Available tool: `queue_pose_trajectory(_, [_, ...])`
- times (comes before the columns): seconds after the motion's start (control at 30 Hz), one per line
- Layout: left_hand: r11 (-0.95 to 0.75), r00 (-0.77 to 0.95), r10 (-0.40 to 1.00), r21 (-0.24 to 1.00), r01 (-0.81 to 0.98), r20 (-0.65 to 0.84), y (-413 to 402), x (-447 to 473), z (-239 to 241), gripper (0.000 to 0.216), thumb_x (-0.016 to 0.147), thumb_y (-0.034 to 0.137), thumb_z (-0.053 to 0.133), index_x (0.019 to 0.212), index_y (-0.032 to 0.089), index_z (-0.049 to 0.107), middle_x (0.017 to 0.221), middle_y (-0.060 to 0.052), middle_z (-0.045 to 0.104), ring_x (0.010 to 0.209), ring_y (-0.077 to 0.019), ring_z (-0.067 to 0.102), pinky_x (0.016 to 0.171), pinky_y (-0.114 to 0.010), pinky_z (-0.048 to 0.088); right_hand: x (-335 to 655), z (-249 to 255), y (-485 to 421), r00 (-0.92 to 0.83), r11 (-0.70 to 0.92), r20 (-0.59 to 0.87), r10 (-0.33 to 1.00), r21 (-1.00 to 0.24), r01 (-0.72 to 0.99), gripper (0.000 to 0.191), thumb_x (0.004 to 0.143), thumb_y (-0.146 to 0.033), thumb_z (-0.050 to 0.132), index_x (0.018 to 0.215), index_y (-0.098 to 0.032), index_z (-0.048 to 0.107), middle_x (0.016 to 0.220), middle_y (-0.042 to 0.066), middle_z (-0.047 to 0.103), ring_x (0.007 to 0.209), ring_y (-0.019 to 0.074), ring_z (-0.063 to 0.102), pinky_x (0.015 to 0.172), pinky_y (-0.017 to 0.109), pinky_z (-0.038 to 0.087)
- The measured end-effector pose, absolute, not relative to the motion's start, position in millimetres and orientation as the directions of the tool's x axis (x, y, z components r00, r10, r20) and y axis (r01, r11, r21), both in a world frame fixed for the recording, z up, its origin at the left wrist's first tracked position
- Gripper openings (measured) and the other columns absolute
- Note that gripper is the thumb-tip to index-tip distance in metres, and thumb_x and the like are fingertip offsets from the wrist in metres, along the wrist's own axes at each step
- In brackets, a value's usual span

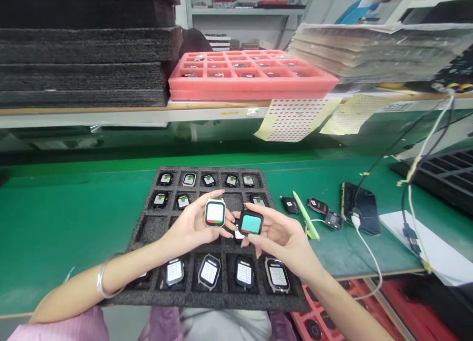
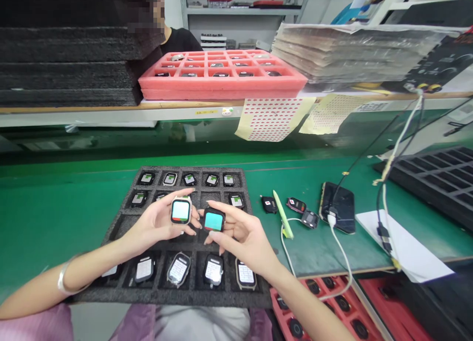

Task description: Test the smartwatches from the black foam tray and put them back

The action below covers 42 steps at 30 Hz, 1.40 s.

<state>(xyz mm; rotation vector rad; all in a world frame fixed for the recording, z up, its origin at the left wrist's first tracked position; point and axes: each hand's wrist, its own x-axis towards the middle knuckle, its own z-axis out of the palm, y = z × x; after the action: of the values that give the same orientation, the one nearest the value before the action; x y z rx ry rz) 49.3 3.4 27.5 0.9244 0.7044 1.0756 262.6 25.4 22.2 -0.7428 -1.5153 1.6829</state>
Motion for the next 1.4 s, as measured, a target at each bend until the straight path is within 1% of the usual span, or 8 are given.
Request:
queue_pose_trajectory(0.23, [0.197,0.314,0.946,0.907,-0.372,-0.077,6,51,21,0.065,0.078,0.014,0.069,0.134,0.013,0.036,0.092,-0.008,0.066,0.082,-0.0193,0.067,0.072,-0.033,0.057,269,19,24,-0.593,0.037,0.046,0.804,-0.999,-0.027,0.056,0.080,-0.015,0.071,0.130,-0.029,0.051,0.100,0.005,0.070,0.077,0.0176,0.071,0.057,0.023,0.059])
queue_pose_trajectory(0.4, [0.193,0.344,0.936,0.921,-0.338,-0.070,1,48,16,0.083,0.071,0.007,0.073,0.139,0.022,0.028,0.102,-0.005,0.059,0.087,-0.0173,0.066,0.082,-0.033,0.054,277,14,24,-0.612,0.196,0.040,0.790,-0.962,0.190,0.058,0.084,-0.022,0.066,0.137,-0.028,0.042,0.097,0.005,0.069,0.066,0.0156,0.068,0.060,0.029,0.060])
queue_pose_trajectory(0.5, [0.189,0.344,0.934,0.952,-0.242,-0.098,-8,34,9,0.082,0.079,0.014,0.067,0.143,0.029,0.017,0.104,-0.004,0.056,0.091,-0.0192,0.067,0.084,-0.037,0.053,287,8,29,-0.591,0.453,0.136,0.796,-0.781,0.430,0.050,0.084,-0.023,0.064,0.131,-0.026,0.048,0.108,0.007,0.065,0.071,0.0169,0.065,0.073,0.037,0.058])
queue_pose_trajectory(0.6, [0.044,0.244,0.968,0.995,0.088,-0.064,-18,4,1,0.068,0.086,0.024,0.059,0.142,0.030,0.021,0.110,-0.007,0.058,0.099,-0.0232,0.064,0.090,-0.043,0.050,302,0,39,-0.641,0.623,0.178,0.747,-0.527,0.579,0.041,0.085,-0.026,0.061,0.125,-0.023,0.054,0.123,0.011,0.058,0.106,0.0269,0.058,0.093,0.047,0.049])
queue_pose_trajectory(0.7, [-0.138,0.140,0.988,0.754,0.642,0.062,-28,-39,-5,0.049,0.083,0.032,0.062,0.128,0.025,0.044,0.121,-0.010,0.058,0.114,-0.0295,0.054,0.100,-0.051,0.038,315,-6,49,-0.697,0.685,0.126,0.706,-0.370,0.627,0.040,0.086,-0.030,0.058,0.126,-0.022,0.054,0.136,0.013,0.048,0.117,0.0296,0.051,0.098,0.050,0.044])
queue_pose_trajectory(0.8, [-0.223,0.213,0.974,0.450,0.865,0.074,-32,-77,-7,0.040,0.079,0.039,0.065,0.114,0.021,0.055,0.119,-0.011,0.059,0.116,-0.0326,0.049,0.101,-0.054,0.030,317,-5,55,-0.737,0.729,0.108,0.667,-0.300,0.615,0.042,0.087,-0.033,0.057,0.128,-0.022,0.053,0.138,0.014,0.045,0.122,0.0319,0.047,0.102,0.055,0.038])
queue_pose_trajectory(1.2, [-0.497,0.508,0.860,0.138,0.857,-0.053,-13,-41,24,0.027,0.083,0.031,0.058,0.105,0.015,0.057,0.107,-0.011,0.057,0.103,-0.0289,0.050,0.093,-0.045,0.036,252,18,63,-0.878,0.879,-0.034,0.477,0.017,0.477,0.035,0.075,-0.032,0.074,0.099,-0.008,0.066,0.136,0.026,0.046,0.112,0.0410,0.052,0.083,0.053,0.049])
queue_pose_trajectory(1.4, [-0.523,0.510,0.849,-0.079,0.849,-0.137,-3,-11,13,0.023,0.080,0.024,0.065,0.095,0.008,0.060,0.099,-0.018,0.059,0.094,-0.0332,0.053,0.079,-0.044,0.041,261,13,69,-0.849,0.843,0.094,0.520,-0.216,0.493,0.028,0.072,-0.025,0.075,0.095,-0.012,0.066,0.143,0.021,0.042,0.131,0.0383,0.039,0.100,0.055,0.040])
